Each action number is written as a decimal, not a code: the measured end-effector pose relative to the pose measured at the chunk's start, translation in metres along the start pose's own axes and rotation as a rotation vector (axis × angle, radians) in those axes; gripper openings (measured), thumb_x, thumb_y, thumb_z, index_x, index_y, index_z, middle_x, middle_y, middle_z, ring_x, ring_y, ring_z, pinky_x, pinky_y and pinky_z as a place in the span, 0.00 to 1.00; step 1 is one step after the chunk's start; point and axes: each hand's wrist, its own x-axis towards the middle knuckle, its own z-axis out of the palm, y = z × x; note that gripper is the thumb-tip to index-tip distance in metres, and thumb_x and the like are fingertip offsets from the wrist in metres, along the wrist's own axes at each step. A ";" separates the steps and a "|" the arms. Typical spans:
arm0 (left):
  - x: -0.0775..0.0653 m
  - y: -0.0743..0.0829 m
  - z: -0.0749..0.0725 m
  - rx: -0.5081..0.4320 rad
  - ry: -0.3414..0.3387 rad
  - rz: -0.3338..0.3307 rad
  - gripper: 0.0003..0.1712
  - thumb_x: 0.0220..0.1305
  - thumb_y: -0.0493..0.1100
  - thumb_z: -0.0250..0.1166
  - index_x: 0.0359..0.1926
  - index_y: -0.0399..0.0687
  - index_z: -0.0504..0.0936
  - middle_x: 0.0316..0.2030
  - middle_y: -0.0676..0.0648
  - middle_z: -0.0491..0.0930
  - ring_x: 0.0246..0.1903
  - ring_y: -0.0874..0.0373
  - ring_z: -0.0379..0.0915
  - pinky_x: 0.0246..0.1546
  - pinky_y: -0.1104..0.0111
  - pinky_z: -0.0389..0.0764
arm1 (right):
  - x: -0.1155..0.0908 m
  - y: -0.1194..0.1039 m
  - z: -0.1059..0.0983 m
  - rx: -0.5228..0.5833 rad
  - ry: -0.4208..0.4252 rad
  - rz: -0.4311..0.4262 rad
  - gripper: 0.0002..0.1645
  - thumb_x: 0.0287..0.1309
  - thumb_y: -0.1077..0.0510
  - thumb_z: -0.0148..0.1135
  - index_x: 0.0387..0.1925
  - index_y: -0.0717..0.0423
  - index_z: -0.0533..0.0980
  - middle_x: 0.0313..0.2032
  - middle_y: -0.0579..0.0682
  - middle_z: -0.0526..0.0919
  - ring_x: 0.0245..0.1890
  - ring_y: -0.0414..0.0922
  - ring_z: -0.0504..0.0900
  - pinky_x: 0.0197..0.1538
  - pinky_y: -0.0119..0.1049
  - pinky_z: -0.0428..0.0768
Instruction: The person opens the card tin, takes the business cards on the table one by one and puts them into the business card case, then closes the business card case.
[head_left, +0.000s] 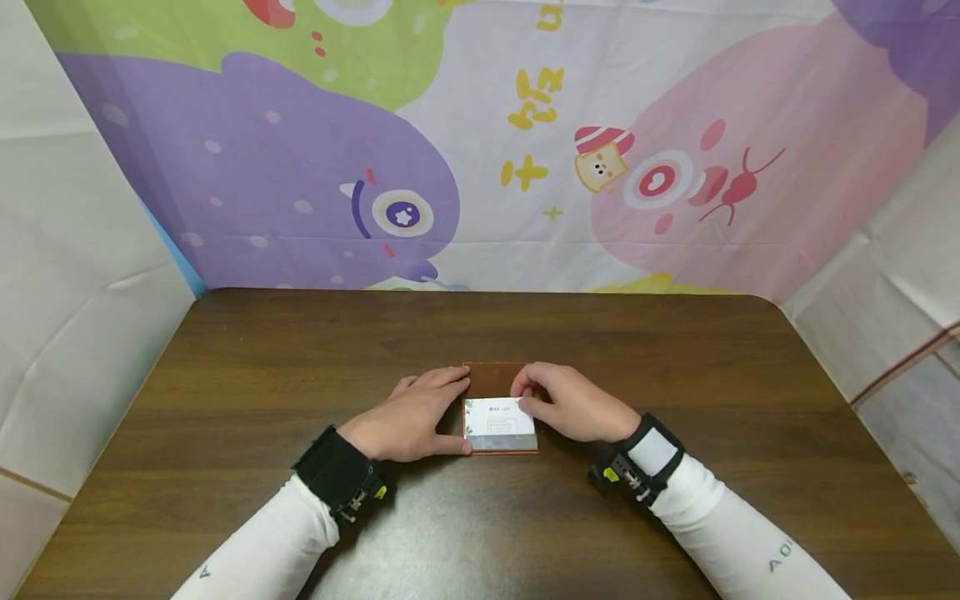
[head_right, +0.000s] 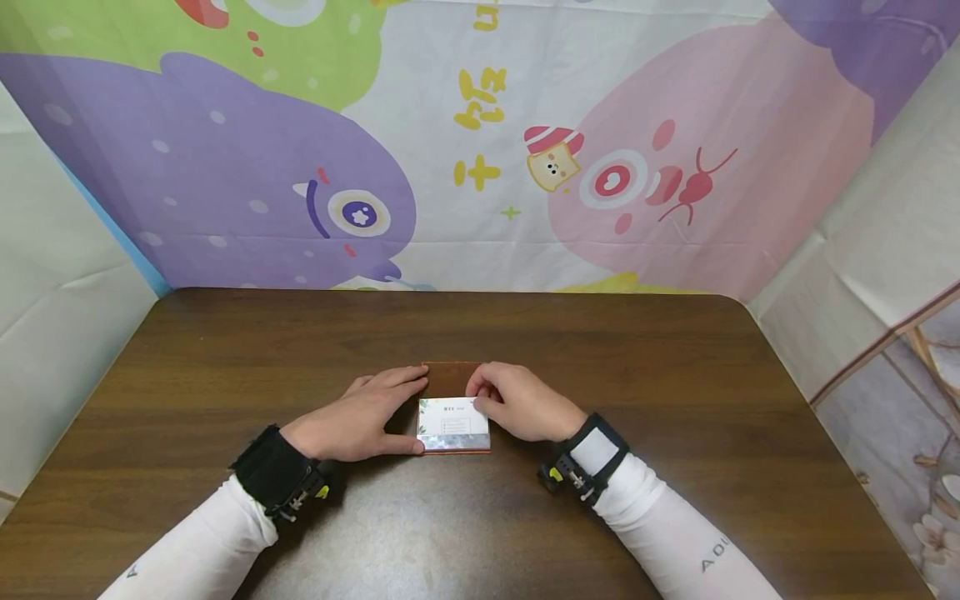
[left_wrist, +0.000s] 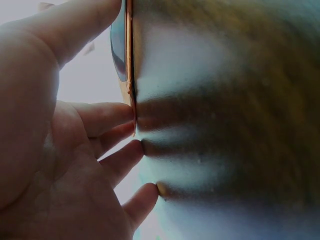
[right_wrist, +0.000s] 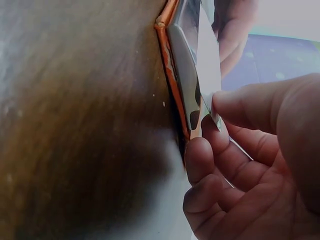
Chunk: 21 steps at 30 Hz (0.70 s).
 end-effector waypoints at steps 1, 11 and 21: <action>0.000 0.000 0.000 0.000 -0.001 -0.001 0.54 0.61 0.69 0.64 0.77 0.43 0.59 0.77 0.46 0.51 0.75 0.51 0.45 0.67 0.49 0.53 | 0.000 0.000 0.000 -0.001 0.001 -0.004 0.04 0.67 0.57 0.60 0.42 0.46 0.77 0.34 0.40 0.77 0.35 0.39 0.75 0.39 0.35 0.76; 0.000 -0.001 0.000 0.001 -0.008 -0.003 0.54 0.61 0.69 0.63 0.77 0.43 0.58 0.77 0.46 0.51 0.75 0.51 0.45 0.67 0.49 0.53 | -0.003 0.002 0.003 -0.013 -0.013 0.003 0.03 0.68 0.55 0.60 0.41 0.43 0.77 0.34 0.39 0.76 0.35 0.38 0.74 0.38 0.33 0.76; 0.000 -0.001 0.000 0.003 -0.009 0.001 0.54 0.61 0.70 0.63 0.77 0.42 0.58 0.77 0.46 0.51 0.75 0.51 0.45 0.67 0.48 0.53 | -0.004 0.000 0.003 -0.024 -0.016 -0.010 0.04 0.68 0.56 0.60 0.42 0.44 0.78 0.34 0.39 0.75 0.35 0.38 0.74 0.39 0.33 0.76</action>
